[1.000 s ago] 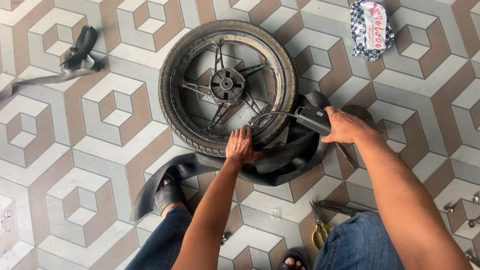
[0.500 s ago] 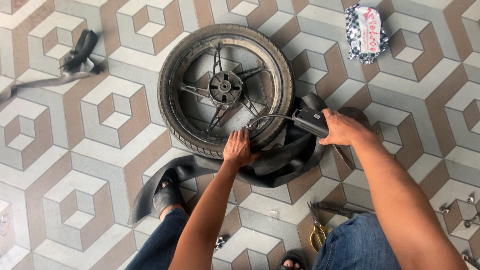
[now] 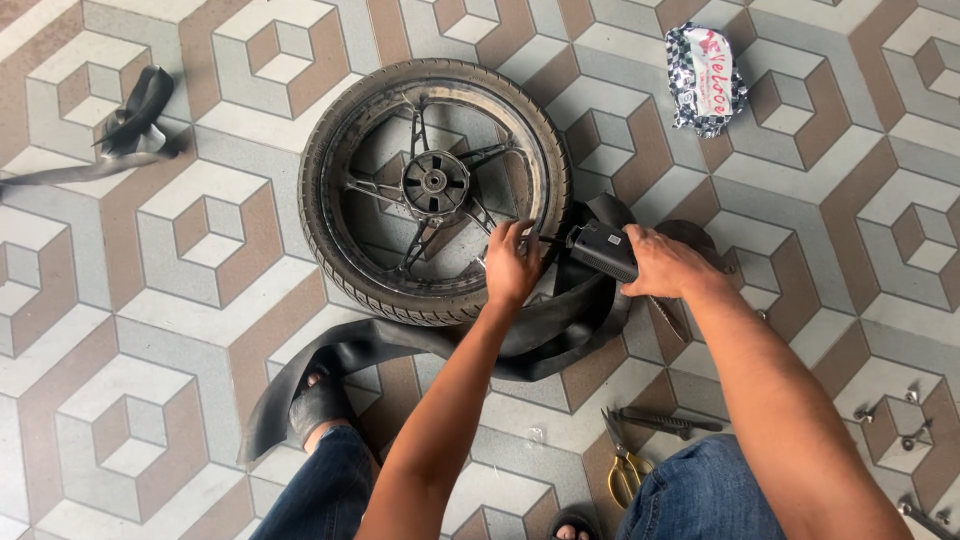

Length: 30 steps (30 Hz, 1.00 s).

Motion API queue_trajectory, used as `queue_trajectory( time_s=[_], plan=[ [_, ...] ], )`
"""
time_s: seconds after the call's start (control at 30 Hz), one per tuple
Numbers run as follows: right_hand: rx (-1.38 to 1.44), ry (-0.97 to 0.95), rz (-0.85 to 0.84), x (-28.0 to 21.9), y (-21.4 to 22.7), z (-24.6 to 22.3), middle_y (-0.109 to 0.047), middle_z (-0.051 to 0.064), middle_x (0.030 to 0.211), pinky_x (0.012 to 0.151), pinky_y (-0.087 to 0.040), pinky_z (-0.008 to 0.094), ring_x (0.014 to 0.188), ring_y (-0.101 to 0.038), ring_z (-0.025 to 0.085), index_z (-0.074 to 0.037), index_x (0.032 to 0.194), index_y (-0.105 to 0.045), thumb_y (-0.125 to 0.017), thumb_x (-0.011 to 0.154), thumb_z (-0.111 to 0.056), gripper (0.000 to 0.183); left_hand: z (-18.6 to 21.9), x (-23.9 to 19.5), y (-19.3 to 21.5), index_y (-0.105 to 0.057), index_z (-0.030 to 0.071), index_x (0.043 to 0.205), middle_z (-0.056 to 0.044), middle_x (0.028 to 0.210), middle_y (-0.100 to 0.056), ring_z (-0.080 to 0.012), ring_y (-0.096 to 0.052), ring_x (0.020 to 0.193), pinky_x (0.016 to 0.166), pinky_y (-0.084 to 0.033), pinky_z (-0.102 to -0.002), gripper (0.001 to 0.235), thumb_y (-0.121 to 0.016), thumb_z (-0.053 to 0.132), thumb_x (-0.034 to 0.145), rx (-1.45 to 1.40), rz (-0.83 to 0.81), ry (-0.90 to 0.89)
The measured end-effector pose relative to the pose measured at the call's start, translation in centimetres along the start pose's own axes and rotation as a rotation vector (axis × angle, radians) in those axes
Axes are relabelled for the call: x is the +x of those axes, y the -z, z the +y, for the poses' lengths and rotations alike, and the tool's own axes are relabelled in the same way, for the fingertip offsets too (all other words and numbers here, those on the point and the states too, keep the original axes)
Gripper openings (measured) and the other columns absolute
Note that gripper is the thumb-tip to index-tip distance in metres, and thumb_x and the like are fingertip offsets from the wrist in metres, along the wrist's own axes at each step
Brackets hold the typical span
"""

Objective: The person attaches a portable air compressor to the valve stem of a motorcycle tire lying on the floor and inflates it. The person holds the compressor and the valve while the tire inflates.

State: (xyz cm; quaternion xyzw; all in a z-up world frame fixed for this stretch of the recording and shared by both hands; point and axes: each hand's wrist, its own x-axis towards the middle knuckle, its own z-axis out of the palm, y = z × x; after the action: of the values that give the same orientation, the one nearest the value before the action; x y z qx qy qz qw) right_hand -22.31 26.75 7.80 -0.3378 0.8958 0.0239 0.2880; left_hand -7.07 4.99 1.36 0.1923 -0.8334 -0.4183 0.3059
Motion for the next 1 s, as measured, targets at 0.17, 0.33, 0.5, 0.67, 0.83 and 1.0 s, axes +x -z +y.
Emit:
queue_trajectory(
  time_s=[0.17,0.33,0.5,0.67,0.83,1.0],
  plan=[
    [-0.016,0.016,0.028,-0.7,0.7,-1.1,-0.056,0.035,0.137,0.098,-0.054,0.06,0.126,-0.06,0.05,0.005,0.152,-0.031,-0.087,0.071,-0.037,0.107,-0.2,2.6,-4.3,-0.072,0.019,0.123,-0.011,0.108,-0.074,-0.0365,-0.073,0.106,0.091,-0.058,-0.05,0.04,-0.054,0.047,0.101,-0.012,-0.402,0.169],
    [-0.054,0.033,0.044,-0.8,0.5,-1.0,-0.058,0.035,0.134,0.1,-0.053,0.061,0.126,-0.06,0.051,0.005,0.152,-0.032,-0.088,0.071,-0.037,0.107,-3.1,4.0,-10.0,-0.078,0.011,0.113,-0.019,0.096,-0.078,-0.0421,-0.075,0.1,0.088,-0.06,-0.053,0.049,-0.06,0.052,0.094,-0.07,-0.723,0.534],
    [-0.074,0.064,0.094,-0.6,-0.7,0.0,-0.061,0.034,0.129,0.094,-0.056,0.06,0.12,-0.063,0.05,0.005,0.15,-0.035,-0.088,0.067,-0.038,0.107,-0.6,4.6,-8.4,-0.081,0.006,0.1,-0.021,0.083,-0.077,-0.0411,-0.077,0.089,0.08,-0.063,-0.051,0.04,-0.085,0.038,0.077,-0.092,-0.566,0.602],
    [-0.15,0.059,0.11,0.3,-1.7,0.9,-0.063,0.029,0.129,0.094,-0.057,0.058,0.119,-0.066,0.047,0.001,0.15,-0.035,-0.088,0.065,-0.045,0.11,3.2,3.7,-6.9,-0.076,0.0,0.102,-0.026,0.088,-0.074,-0.045,-0.075,0.09,0.073,-0.064,-0.056,0.043,-0.081,0.037,0.081,0.032,-0.49,0.625],
    [-0.136,0.051,0.105,0.0,-1.5,0.7,-0.062,0.029,0.131,0.095,-0.056,0.058,0.12,-0.065,0.047,0.001,0.15,-0.035,-0.088,0.066,-0.043,0.108,4.9,3.5,-6.0,-0.073,-0.004,0.102,-0.028,0.092,-0.073,-0.049,-0.074,0.093,0.074,-0.063,-0.06,0.038,-0.079,0.03,0.085,0.028,-0.479,0.636],
    [-0.188,0.046,0.12,0.7,-2.2,1.3,-0.061,0.026,0.133,0.095,-0.056,0.057,0.122,-0.064,0.045,-0.001,0.151,-0.034,-0.087,0.066,-0.046,0.11,3.5,3.4,-7.2,-0.075,0.001,0.109,-0.024,0.096,-0.075,-0.0441,-0.075,0.097,0.079,-0.062,-0.059,0.045,-0.083,0.035,0.082,0.001,-0.458,0.722]
  ],
)
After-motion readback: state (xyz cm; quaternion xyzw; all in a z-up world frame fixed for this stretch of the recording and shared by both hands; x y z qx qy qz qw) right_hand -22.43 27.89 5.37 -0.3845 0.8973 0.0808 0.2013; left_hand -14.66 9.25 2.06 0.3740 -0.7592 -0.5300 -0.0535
